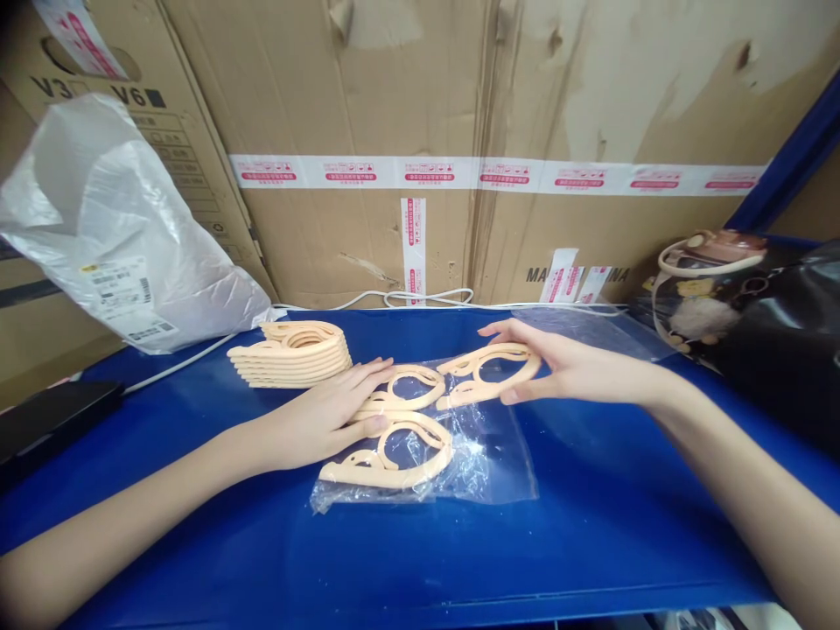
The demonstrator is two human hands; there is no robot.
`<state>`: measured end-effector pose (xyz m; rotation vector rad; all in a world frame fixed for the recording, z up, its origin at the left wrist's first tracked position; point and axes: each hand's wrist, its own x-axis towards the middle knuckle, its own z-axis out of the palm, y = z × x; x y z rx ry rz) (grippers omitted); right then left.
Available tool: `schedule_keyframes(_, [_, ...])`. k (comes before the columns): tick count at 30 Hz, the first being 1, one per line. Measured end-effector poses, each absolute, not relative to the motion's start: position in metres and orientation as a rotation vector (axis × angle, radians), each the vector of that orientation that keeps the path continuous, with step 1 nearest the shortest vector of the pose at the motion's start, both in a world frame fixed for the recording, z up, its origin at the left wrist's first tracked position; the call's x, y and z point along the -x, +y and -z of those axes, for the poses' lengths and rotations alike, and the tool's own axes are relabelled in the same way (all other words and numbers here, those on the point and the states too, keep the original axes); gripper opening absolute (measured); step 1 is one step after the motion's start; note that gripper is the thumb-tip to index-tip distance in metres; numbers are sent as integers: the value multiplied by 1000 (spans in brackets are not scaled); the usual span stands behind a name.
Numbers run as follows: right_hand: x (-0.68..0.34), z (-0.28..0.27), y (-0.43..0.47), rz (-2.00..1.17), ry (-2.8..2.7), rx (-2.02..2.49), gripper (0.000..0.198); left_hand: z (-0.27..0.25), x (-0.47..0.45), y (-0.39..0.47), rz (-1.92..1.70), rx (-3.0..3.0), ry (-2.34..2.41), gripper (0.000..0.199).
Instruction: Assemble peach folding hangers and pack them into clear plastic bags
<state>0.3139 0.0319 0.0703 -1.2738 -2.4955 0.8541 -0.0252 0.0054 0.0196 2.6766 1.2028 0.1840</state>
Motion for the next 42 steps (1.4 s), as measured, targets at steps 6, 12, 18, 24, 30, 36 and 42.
schedule_keyframes(6, [-289,-39,29,-539,-2564,1223,96,-14,25,5,-247,-2681,1166,66])
schedule_keyframes(12, [-276,-29,25,-234,-2577,1260,97,-14,27,7,-366,-2627,1173,63])
schedule_keyframes(18, [-284,-29,32,-506,-2498,1169,83,-12,30,15,-548,-2548,1179,48])
schedule_keyframes(24, [-279,-23,34,-675,-2343,1112,83,-4,35,27,-563,-2610,1117,59])
schedule_keyframes(30, [-273,-12,38,-476,-2325,1165,80,-11,36,26,-507,-2796,1255,51])
schedule_keyframes(36, [-265,-12,33,-441,-2300,1176,74,-21,33,21,-341,-2974,1338,50])
schedule_keyframes(42, [-257,-11,22,-393,-2292,1192,69,-22,30,21,-231,-3030,1339,44])
